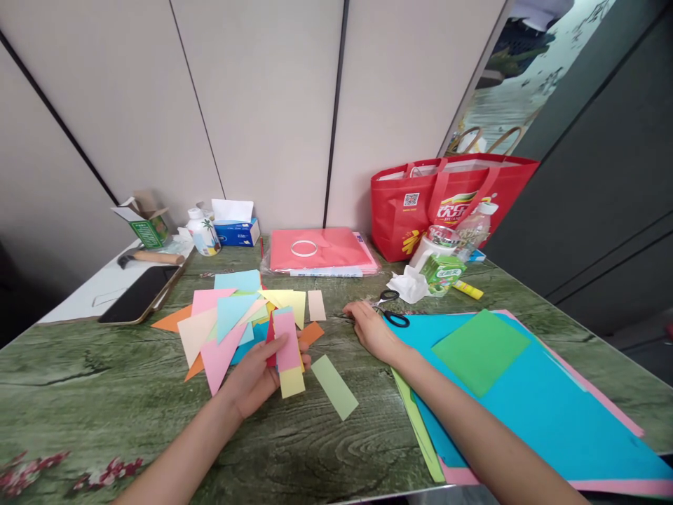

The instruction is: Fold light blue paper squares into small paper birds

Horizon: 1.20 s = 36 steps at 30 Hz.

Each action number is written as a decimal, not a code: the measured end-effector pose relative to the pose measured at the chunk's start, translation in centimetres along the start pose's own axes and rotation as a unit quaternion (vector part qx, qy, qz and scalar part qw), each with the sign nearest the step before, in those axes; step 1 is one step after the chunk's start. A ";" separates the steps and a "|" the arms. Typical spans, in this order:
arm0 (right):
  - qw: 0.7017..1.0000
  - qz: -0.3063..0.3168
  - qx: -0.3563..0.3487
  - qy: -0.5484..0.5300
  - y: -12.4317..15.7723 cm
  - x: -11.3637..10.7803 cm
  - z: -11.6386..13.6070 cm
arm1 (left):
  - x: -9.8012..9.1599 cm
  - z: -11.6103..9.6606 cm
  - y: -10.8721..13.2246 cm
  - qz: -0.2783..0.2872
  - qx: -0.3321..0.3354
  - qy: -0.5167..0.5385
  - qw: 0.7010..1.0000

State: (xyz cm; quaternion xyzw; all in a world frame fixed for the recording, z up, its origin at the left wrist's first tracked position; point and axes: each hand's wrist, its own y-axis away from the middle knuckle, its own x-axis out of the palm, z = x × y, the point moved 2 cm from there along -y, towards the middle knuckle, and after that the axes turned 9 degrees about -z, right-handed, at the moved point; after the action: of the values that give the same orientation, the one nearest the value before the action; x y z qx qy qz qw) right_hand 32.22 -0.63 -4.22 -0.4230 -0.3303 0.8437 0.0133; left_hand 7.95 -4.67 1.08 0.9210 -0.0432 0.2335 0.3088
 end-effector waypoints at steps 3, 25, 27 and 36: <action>1.000 0.005 -0.001 -0.005 0.1 -0.1 0.1 | 0.0 0.0 0.1 0.008 0.005 0.004 1.000; 0.999 -0.034 0.024 0.001 0.4 -0.4 0.2 | 0.2 -0.1 0.2 0.024 0.011 0.018 0.999; 0.999 -0.044 0.029 -0.002 0.4 -0.5 -0.2 | 0.1 -0.2 0.2 0.021 0.010 0.020 1.000; 1.000 -0.019 0.020 -0.010 0.2 -0.4 0.1 | 0.2 -0.2 0.2 0.000 0.012 0.005 1.000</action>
State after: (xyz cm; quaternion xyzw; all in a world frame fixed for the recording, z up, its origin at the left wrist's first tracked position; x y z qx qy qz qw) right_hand 32.43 -0.96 -3.94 -0.4079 -0.3215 0.8538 0.0350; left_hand 8.05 -4.72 1.43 0.9233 -0.0385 0.2387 0.2985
